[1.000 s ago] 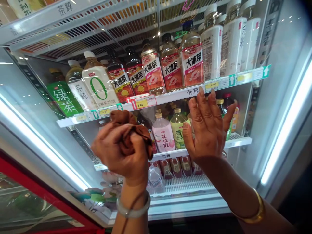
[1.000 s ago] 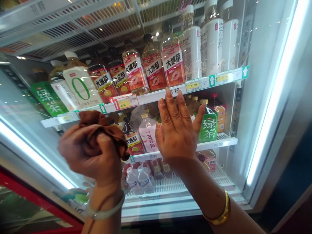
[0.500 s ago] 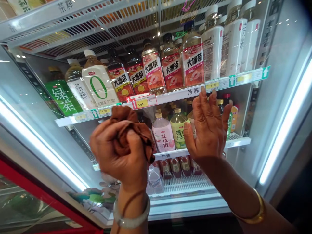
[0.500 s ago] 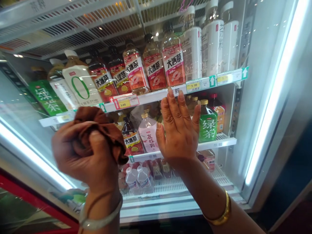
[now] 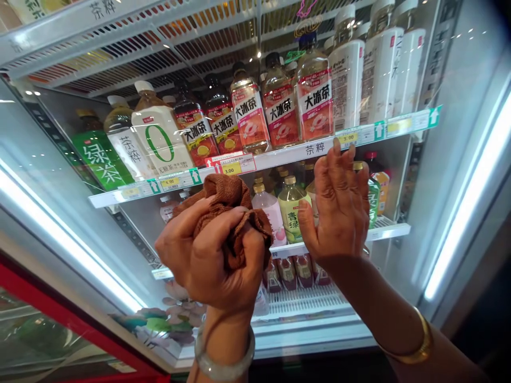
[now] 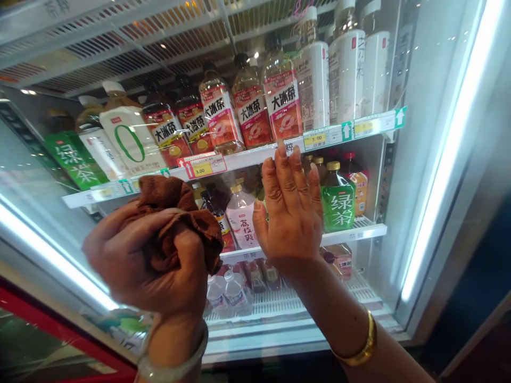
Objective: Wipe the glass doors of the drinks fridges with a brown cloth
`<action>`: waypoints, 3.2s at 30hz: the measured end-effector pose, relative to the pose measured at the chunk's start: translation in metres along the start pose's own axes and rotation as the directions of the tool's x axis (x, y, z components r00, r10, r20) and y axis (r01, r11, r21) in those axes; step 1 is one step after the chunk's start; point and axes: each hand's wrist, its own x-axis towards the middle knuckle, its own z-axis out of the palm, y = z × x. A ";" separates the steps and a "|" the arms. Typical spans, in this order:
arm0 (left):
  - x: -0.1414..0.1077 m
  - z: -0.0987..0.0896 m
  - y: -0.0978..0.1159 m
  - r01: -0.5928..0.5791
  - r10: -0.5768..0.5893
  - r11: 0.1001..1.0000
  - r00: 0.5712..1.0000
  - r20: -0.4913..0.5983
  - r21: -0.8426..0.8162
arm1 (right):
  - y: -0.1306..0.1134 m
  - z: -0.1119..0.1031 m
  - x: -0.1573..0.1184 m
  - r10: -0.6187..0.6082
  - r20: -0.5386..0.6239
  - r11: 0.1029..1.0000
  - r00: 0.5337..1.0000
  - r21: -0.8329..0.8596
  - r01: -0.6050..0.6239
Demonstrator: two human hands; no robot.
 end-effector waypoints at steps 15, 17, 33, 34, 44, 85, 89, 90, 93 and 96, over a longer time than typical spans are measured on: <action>-0.005 0.010 -0.003 0.008 -0.007 1.000 0.999 0.041 -0.027 | 0.002 0.000 -0.001 -0.040 -0.018 0.999 0.999 0.003 0.040; -0.002 0.006 -0.015 0.108 -0.108 0.994 0.993 -0.045 -0.004 | 0.000 0.000 0.000 -0.019 -0.028 1.000 0.999 0.018 0.020; -0.007 0.009 -0.001 0.038 -0.037 0.999 0.999 0.036 -0.037 | 0.001 0.001 -0.001 -0.020 -0.040 1.000 0.999 0.020 0.021; -0.007 0.008 -0.002 0.064 -0.063 0.997 0.998 0.030 -0.032 | 0.001 0.000 0.000 -0.014 -0.029 1.000 0.999 0.017 0.015; -0.027 0.023 0.029 -0.095 0.120 0.985 0.976 0.181 -0.141 | 0.002 0.003 -0.001 -0.008 -0.044 1.000 0.999 -0.007 0.008; -0.006 0.003 -0.012 0.048 -0.048 0.999 0.999 -0.010 -0.017 | 0.000 0.000 -0.001 -0.011 -0.026 1.000 1.000 0.015 0.011; -0.018 0.012 0.005 0.027 -0.024 0.998 0.999 0.049 -0.061 | 0.001 0.002 -0.001 -0.002 -0.031 1.000 1.000 0.030 0.003; -0.023 0.015 0.012 -0.002 0.009 0.996 0.997 0.082 -0.090 | 0.002 0.003 -0.001 -0.007 -0.043 0.999 0.999 0.034 0.008; -0.031 0.023 0.024 -0.081 0.113 0.980 0.979 0.169 -0.181 | 0.003 0.004 -0.001 -0.023 -0.080 0.999 0.996 0.034 0.026; -0.025 0.020 0.017 -0.135 0.166 0.975 0.972 0.167 -0.179 | 0.002 0.003 -0.001 -0.017 -0.055 0.999 0.998 0.038 0.019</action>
